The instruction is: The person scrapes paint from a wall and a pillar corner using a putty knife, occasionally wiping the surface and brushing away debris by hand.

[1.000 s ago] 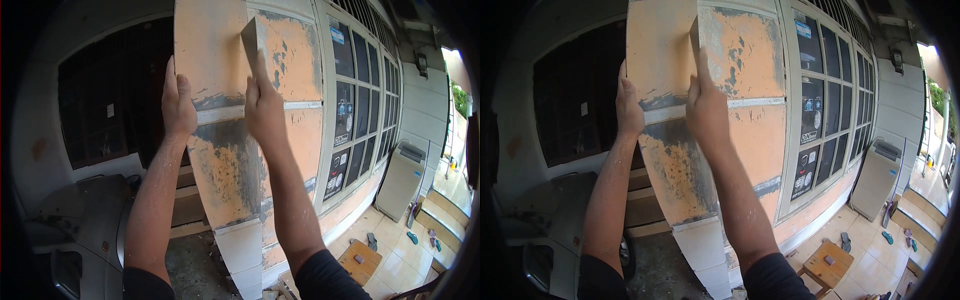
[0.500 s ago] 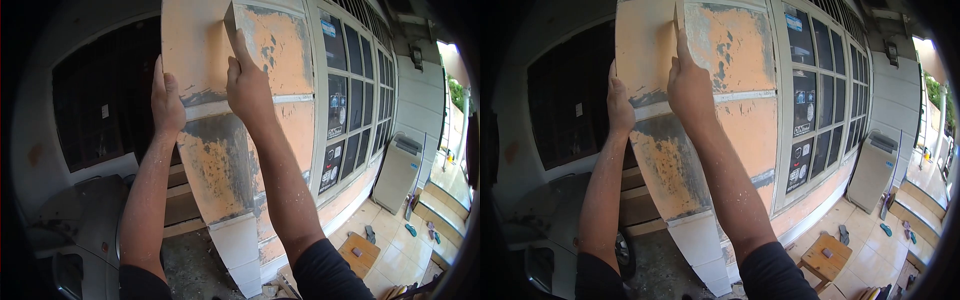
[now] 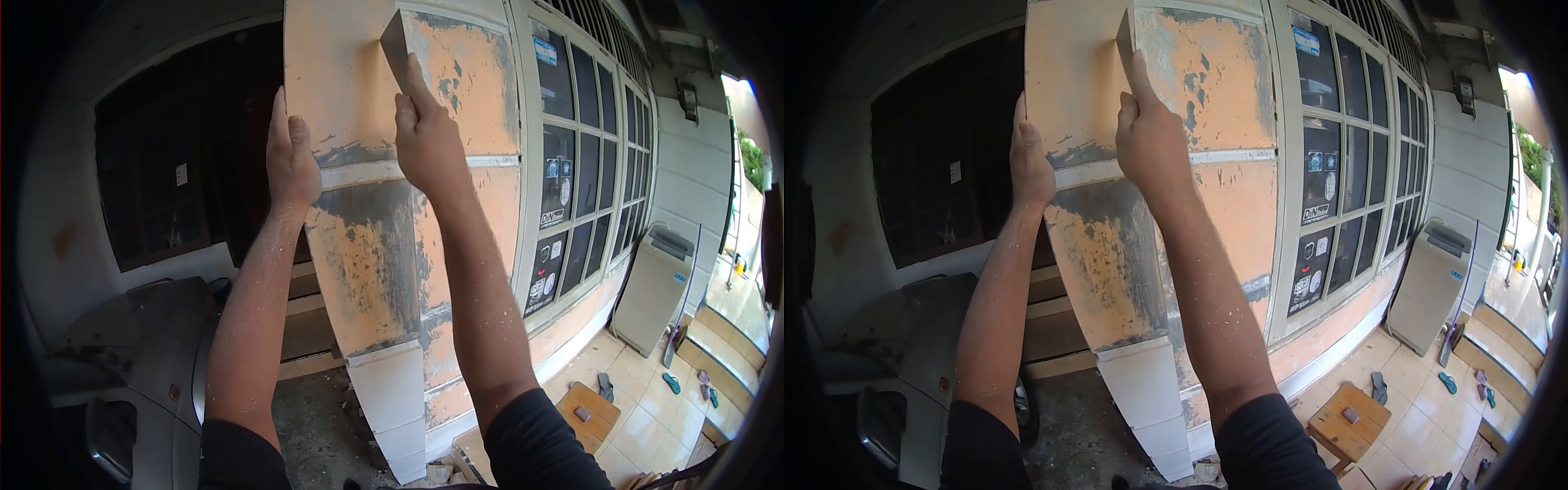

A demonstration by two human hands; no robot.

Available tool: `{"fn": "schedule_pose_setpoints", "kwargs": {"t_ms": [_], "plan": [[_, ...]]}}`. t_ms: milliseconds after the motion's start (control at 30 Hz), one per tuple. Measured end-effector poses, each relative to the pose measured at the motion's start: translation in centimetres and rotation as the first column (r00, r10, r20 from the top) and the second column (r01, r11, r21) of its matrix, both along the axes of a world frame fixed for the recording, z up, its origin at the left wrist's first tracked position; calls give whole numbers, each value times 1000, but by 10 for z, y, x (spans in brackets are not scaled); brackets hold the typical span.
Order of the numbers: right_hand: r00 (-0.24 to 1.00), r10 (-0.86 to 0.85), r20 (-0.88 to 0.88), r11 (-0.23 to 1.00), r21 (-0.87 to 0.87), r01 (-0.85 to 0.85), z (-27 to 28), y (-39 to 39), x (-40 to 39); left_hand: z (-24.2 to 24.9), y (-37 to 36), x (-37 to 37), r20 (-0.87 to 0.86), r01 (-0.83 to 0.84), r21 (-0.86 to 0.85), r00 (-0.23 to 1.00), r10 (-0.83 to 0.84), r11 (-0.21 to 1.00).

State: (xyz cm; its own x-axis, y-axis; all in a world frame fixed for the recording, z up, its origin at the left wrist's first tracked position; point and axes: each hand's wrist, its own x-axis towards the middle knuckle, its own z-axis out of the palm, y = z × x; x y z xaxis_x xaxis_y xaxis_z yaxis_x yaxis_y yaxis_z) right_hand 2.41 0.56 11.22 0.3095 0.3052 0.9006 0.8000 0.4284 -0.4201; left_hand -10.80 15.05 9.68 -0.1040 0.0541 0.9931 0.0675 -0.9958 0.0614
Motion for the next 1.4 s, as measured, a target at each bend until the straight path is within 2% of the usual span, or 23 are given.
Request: {"fn": "schedule_pose_setpoints", "kwargs": {"t_ms": [100,133,167,200,233,267,300,367,400,467,500,533,600,633,700,767,833,900,1000,1133,1200,1333,1400], "plan": [[997,-13,80,998,64,8,-30,-1,3,5,17,-3,-89,28,-42,996,-31,999],[996,-48,82,998,31,46,-54,-10,-2,6,25,-3,-89,-78,2,993,78,997],[996,-16,84,999,-44,20,-79,-18,-5,7,31,-4,-79,-182,48,979,186,982],[997,66,34,992,-115,-62,-101,-31,-10,6,29,-4,-71,-187,52,979,190,981],[991,116,64,992,-49,-113,-128,-26,-6,4,25,-2,-78,-205,15,976,206,979],[984,176,-36,969,-169,-179,-144,-31,-7,3,22,-2,-85,-224,-22,971,222,974],[982,185,-24,969,-163,-186,-157,-29,-9,5,25,-3,-73,-233,-16,970,231,972],[942,240,-234,956,-111,-271,-178,-25,-12,3,25,-6,-144,-37,-77,989,25,996],[942,242,-231,956,-111,-273,-183,-25,-12,0,19,-7,-110,181,-59,976,-187,982],[888,317,-333,913,-147,-380,-190,-27,-10,-14,16,-6,-39,264,-123,962,-271,957],[888,317,-334,913,-147,-381,-193,-29,-11,-20,17,-5,39,346,-177,938,-345,921],[879,348,-326,906,-122,-405,-196,-32,-14,-26,18,-5,38,344,-180,938,-343,921],[865,378,-330,894,-111,-433,-196,-36,-17,-38,14,-7,-43,164,-157,984,-173,974],[829,433,-354,858,-119,-499,-192,-38,-18,-41,15,-10,-48,157,-182,985,-168,971],[796,465,-389,813,-168,-557,-184,-39,-25,-37,15,-12,-88,171,-4,981,-171,985],[811,512,-284,829,-84,-553,-172,-34,-37,-41,21,-5,14,154,12,988,-154,988],[803,530,-271,817,-91,-570,-162,-35,-43,-39,21,-6,65,88,82,993,-94,993],[843,482,-238,850,-105,-516,-152,-38,-50,-39,19,-8,63,2,54,998,-5,999],[836,482,-262,853,-80,-516,-149,-40,-59,-38,19,-9,54,138,-39,989,-136,990],[874,424,-238,883,-107,-457,-135,-30,-70,-42,26,-8,17,277,-61,961,-276,959],[909,367,-197,911,-119,-394,-128,-15,-76,-42,21,-6,93,373,-32,925,-369,927],[927,277,-254,949,-81,-306,-119,11,-102,-47,18,-10,79,456,-49,889,-451,889],[934,287,-213,956,11,-292,-118,26,-107,-46,29,-4,83,362,21,928,-363,932]]}}
